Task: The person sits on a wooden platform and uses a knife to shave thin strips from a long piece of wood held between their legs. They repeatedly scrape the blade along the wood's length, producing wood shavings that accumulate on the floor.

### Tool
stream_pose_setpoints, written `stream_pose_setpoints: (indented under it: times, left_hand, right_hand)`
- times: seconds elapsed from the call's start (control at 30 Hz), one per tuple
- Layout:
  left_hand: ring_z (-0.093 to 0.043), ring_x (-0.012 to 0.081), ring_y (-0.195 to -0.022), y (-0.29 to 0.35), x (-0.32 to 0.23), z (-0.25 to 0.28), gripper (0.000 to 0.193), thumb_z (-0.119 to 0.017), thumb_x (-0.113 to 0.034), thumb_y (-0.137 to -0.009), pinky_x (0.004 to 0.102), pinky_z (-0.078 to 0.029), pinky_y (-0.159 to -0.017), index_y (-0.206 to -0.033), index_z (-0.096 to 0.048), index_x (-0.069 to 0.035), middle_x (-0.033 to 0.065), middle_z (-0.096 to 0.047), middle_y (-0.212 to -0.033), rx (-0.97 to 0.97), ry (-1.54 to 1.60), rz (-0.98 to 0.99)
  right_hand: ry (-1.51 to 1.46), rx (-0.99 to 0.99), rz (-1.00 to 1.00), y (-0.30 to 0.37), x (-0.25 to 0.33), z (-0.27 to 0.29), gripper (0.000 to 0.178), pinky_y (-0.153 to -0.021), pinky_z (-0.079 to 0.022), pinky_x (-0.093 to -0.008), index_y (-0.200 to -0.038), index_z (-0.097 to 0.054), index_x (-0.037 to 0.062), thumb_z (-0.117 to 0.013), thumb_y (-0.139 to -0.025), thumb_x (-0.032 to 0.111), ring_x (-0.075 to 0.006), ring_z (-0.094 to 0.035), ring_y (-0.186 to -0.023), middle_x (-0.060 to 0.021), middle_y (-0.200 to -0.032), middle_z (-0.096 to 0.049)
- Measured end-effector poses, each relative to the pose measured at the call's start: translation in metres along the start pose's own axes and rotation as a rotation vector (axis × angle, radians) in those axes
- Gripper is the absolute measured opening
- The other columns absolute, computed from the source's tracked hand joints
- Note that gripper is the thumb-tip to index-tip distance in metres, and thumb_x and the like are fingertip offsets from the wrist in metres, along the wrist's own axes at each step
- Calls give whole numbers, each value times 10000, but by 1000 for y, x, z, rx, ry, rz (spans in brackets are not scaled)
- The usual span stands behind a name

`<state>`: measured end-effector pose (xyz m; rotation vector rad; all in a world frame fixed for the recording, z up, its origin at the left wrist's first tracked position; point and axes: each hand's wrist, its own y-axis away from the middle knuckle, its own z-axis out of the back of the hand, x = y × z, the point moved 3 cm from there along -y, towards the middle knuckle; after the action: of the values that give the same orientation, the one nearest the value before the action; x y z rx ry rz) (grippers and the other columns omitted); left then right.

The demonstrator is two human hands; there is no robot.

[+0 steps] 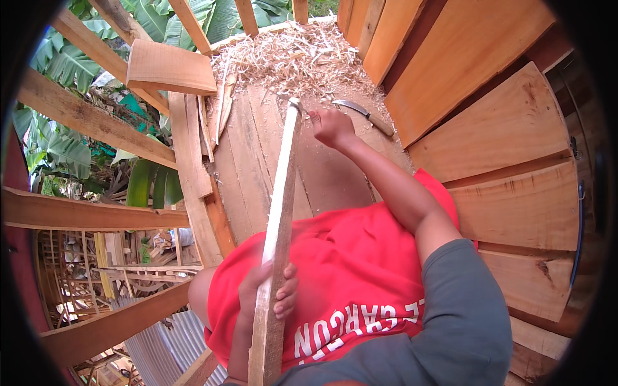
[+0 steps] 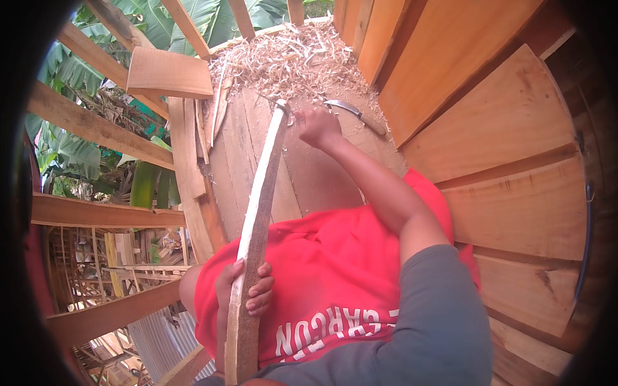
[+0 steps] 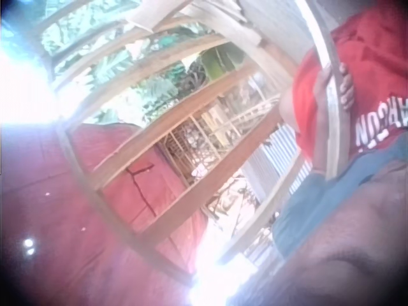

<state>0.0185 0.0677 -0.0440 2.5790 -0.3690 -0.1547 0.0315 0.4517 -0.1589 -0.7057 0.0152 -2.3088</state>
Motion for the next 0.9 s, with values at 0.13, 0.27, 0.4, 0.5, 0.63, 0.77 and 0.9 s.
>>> stream_pose_setpoints:
  times: [0.13,0.27,0.4,0.5,0.63,0.77,0.9]
  left_hand:
    - [-480,144,-457,3,3,-2,441,-554,-481,-936,263,-416,-389,-998,-430,-63,28,-450,-663,15,16,-19]
    - [-486,148,-456,-1,9,-12,355,-487,-404,-983,253,-424,-396,-1017,-449,-53,37,-460,-669,41,-47,-8]
    - [-484,138,-458,-2,8,-16,369,-492,-417,-980,251,-422,-398,-1019,-442,-54,29,-457,-676,95,22,-20]
    - [-481,146,-455,4,2,-4,451,-572,-477,-927,263,-412,-386,-993,-425,-56,31,-454,-666,39,13,-30]
    - [-465,133,-437,9,-6,-6,455,-582,-484,-922,246,-398,-370,-975,-424,-60,22,-442,-642,-35,-34,-93]
    - [-462,132,-440,4,-7,-12,421,-550,-459,-942,248,-404,-380,-988,-432,-57,21,-444,-649,30,-58,-63]
    - [-469,132,-453,5,4,-10,372,-494,-417,-979,255,-413,-402,-1014,-446,-50,26,-460,-670,8,-92,-43]
  right_hand:
    - [-69,68,174,2,14,8,441,-670,-526,-556,-881,-679,73,-419,-1035,393,-440,-669,-717,-229,-703,-662]
    - [168,308,77,0,4,-5,375,-799,-546,-528,-895,-726,7,-481,-953,284,-451,-694,-842,-253,-856,-709]
    - [109,269,-75,2,4,-6,375,-819,-533,-532,-857,-709,-1,-514,-941,308,-442,-688,-879,-272,-875,-698]
    - [68,198,-281,-6,-13,9,490,-852,-525,-531,-918,-683,-51,-476,-999,386,-439,-681,-968,-271,-929,-705]
    - [-124,196,-417,-14,-28,30,423,-835,-514,-469,-1050,-681,6,-521,-1002,394,-385,-686,-960,-229,-949,-713]
    - [-491,54,-367,-24,-61,17,343,-733,-501,-401,-992,-653,14,-516,-1024,327,-248,-649,-766,-139,-814,-669]
    - [-768,56,-526,-23,-33,12,236,-464,-362,-276,-1003,-597,54,-446,-1073,220,-80,-425,-522,1,-694,-529]
